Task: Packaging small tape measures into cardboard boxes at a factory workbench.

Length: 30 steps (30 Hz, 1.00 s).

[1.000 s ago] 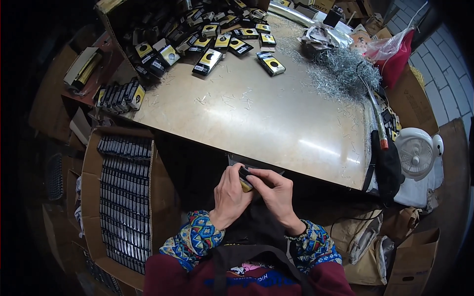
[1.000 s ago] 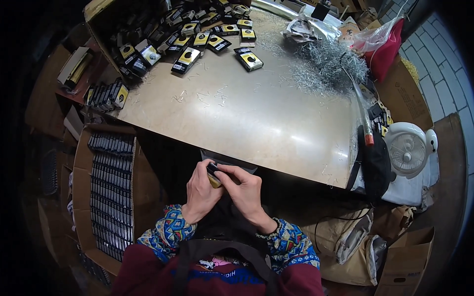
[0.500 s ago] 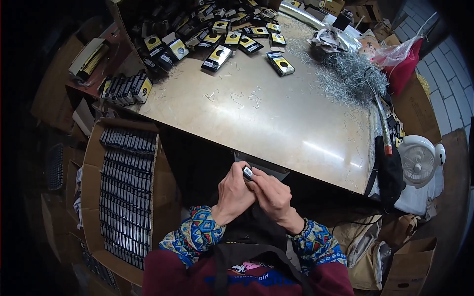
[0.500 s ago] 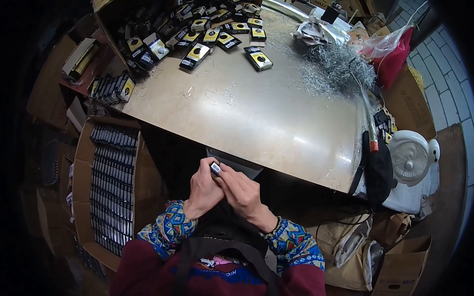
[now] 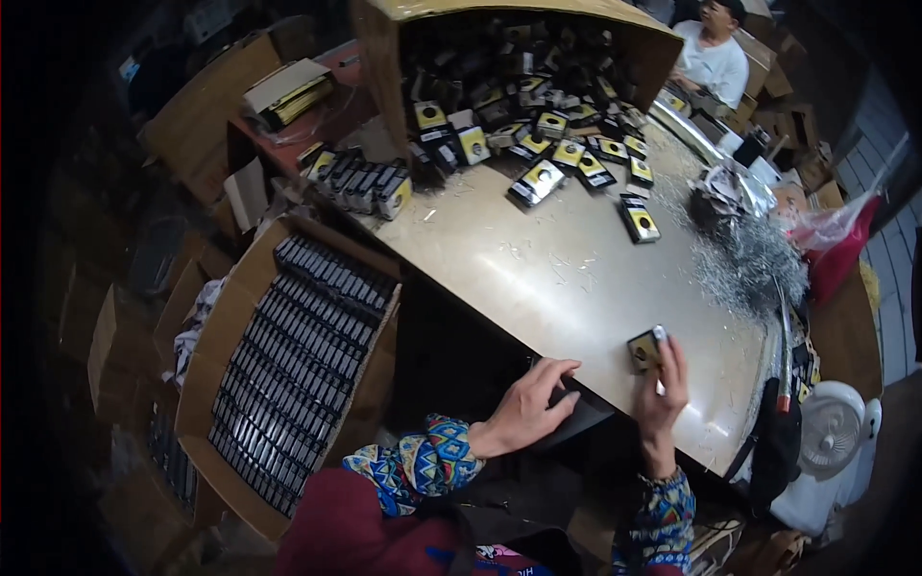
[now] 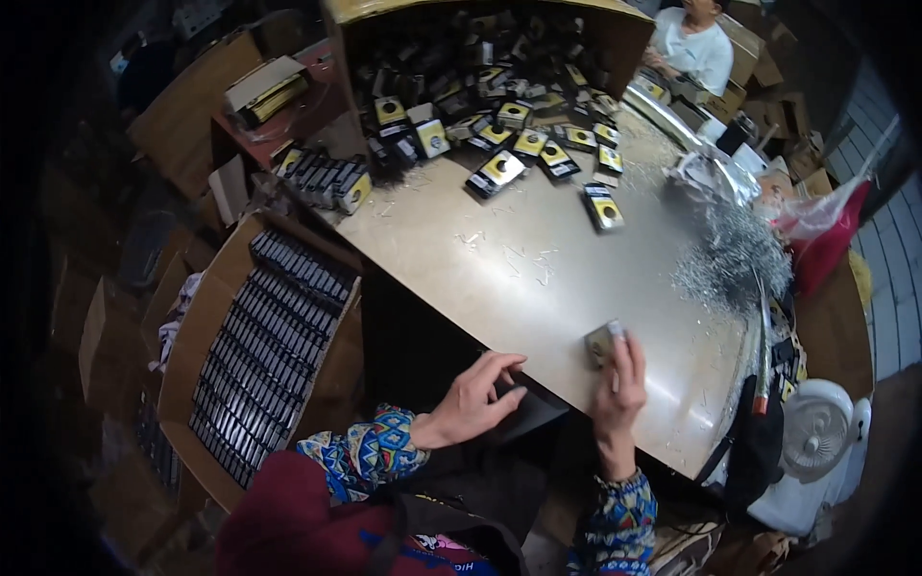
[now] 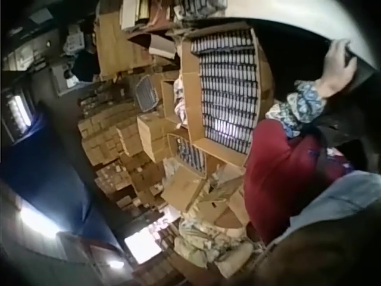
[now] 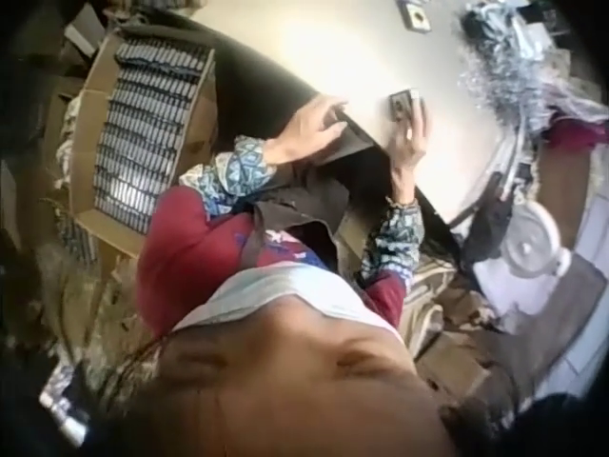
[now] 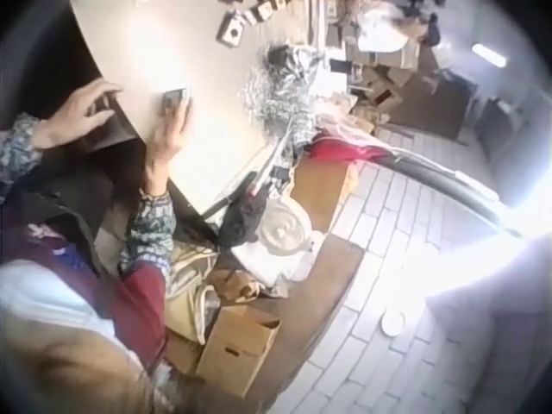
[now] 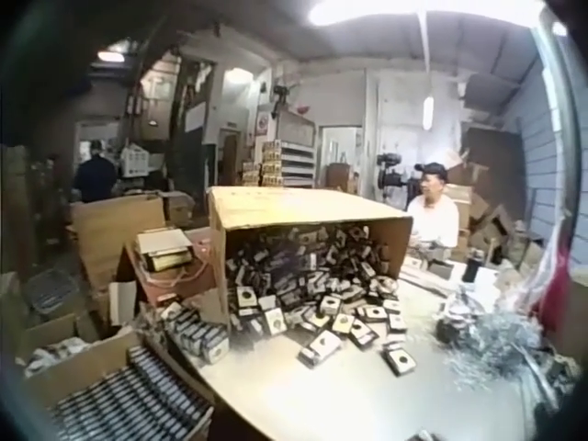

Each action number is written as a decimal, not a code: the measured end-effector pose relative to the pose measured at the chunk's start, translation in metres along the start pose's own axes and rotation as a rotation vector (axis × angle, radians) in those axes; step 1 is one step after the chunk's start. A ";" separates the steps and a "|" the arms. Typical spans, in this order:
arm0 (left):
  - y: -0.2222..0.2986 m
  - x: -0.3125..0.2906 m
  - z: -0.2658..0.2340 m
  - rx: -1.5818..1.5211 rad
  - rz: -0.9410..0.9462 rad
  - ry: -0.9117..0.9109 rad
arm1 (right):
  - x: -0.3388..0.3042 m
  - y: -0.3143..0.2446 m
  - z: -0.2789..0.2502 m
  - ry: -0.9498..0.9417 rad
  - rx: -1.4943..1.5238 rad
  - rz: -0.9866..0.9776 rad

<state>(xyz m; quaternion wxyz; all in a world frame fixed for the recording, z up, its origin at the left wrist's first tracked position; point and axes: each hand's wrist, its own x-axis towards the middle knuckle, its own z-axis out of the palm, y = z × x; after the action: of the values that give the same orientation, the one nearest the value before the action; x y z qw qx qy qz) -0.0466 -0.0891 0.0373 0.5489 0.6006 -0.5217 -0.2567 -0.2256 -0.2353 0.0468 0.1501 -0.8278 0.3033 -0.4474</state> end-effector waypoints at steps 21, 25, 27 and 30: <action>-0.041 0.184 -0.110 0.720 0.213 0.072 | 0.104 0.149 0.044 -0.219 -0.631 0.098; -0.057 0.257 -0.041 0.666 0.209 -0.178 | 0.110 0.083 0.059 -0.353 -0.550 0.040; -0.066 0.292 0.002 0.695 0.204 -0.190 | 0.124 0.093 0.064 -0.334 -0.544 0.006; -0.037 0.315 0.039 0.972 0.152 -0.373 | 0.171 0.146 0.081 -0.225 -0.540 0.053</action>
<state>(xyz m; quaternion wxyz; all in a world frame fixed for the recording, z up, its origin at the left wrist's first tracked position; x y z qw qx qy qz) 0.0342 -0.3954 0.0757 0.1221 0.6904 -0.7115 -0.0470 -0.1407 -0.4587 0.0372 -0.0315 -0.8740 0.4143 -0.2518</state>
